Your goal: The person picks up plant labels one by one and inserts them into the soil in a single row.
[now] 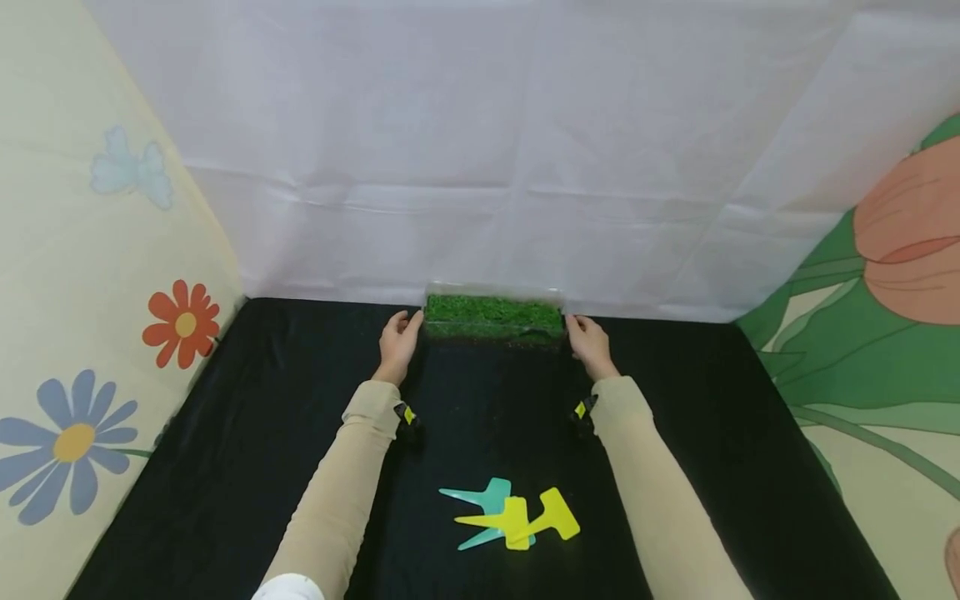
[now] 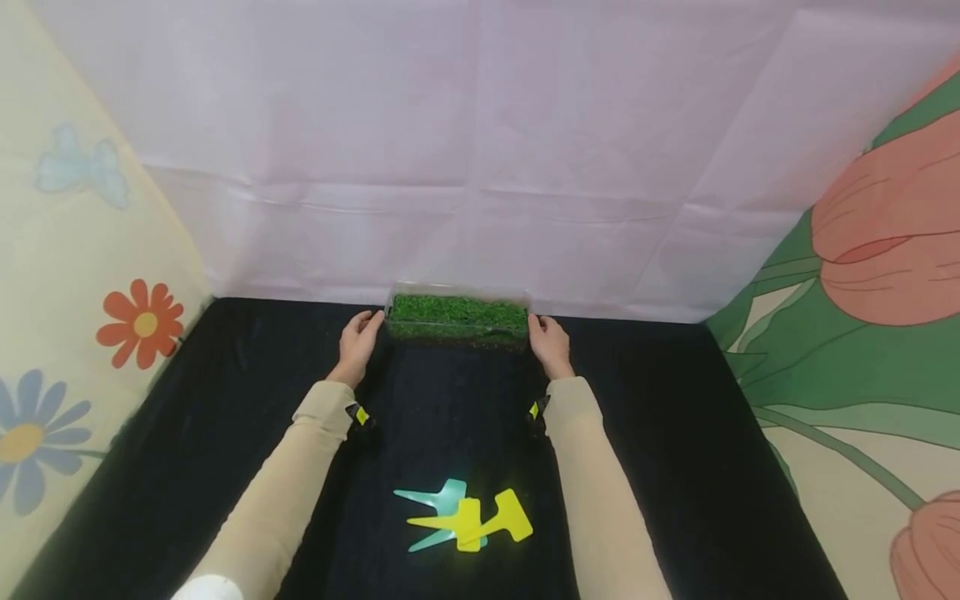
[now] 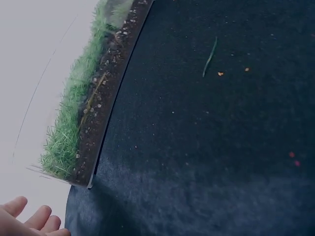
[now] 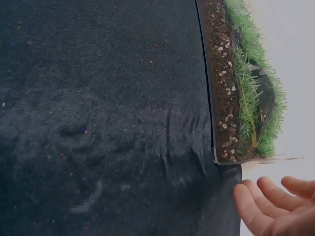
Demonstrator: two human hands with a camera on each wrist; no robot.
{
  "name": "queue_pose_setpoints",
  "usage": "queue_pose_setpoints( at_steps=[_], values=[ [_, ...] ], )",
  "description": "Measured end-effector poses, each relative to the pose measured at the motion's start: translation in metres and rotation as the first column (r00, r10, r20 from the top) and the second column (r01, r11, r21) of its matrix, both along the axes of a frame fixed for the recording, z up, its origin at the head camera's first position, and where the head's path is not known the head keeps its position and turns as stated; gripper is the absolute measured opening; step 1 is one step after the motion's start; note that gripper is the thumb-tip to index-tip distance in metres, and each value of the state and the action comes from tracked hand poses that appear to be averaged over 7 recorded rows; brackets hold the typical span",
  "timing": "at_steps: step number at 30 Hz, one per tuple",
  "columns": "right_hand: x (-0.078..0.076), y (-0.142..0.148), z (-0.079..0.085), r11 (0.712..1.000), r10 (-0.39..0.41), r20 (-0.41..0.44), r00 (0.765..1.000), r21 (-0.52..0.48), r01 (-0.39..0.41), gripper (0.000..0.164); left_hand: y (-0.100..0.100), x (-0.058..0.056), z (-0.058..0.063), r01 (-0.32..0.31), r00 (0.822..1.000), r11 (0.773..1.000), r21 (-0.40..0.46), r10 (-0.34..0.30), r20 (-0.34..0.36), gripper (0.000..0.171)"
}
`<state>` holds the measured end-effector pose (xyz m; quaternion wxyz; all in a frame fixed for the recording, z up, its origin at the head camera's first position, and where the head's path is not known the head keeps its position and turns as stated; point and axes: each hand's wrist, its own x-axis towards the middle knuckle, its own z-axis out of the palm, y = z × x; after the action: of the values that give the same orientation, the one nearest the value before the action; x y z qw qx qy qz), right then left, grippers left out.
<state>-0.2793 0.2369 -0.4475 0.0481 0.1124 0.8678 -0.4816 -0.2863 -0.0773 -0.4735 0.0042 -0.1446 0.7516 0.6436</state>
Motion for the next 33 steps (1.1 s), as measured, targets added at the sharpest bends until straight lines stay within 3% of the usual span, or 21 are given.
queue_pose_setpoints(
  at_steps=[7,13,21,33],
  values=[
    [-0.002,-0.004,0.003,0.998,-0.014,0.045,0.999,-0.057,0.017,0.053,0.007,-0.003,-0.002,0.037,0.999,0.996,0.078,-0.038,0.014,0.052],
    [-0.005,-0.009,0.002,0.993,0.003,0.094,0.996,-0.116,0.008,0.053,0.010,-0.003,-0.002,0.067,0.998,0.990,0.128,-0.065,-0.016,0.044],
    [-0.009,-0.012,-0.003,0.989,-0.020,0.083,0.996,-0.147,0.032,0.048,0.012,-0.005,-0.003,0.056,0.998,0.991,0.122,-0.056,-0.001,0.042],
    [-0.010,-0.010,-0.009,0.972,-0.097,0.090,0.991,-0.207,0.114,0.047,0.010,-0.007,-0.004,0.089,0.996,0.985,0.146,-0.092,0.014,0.040]
  ],
)
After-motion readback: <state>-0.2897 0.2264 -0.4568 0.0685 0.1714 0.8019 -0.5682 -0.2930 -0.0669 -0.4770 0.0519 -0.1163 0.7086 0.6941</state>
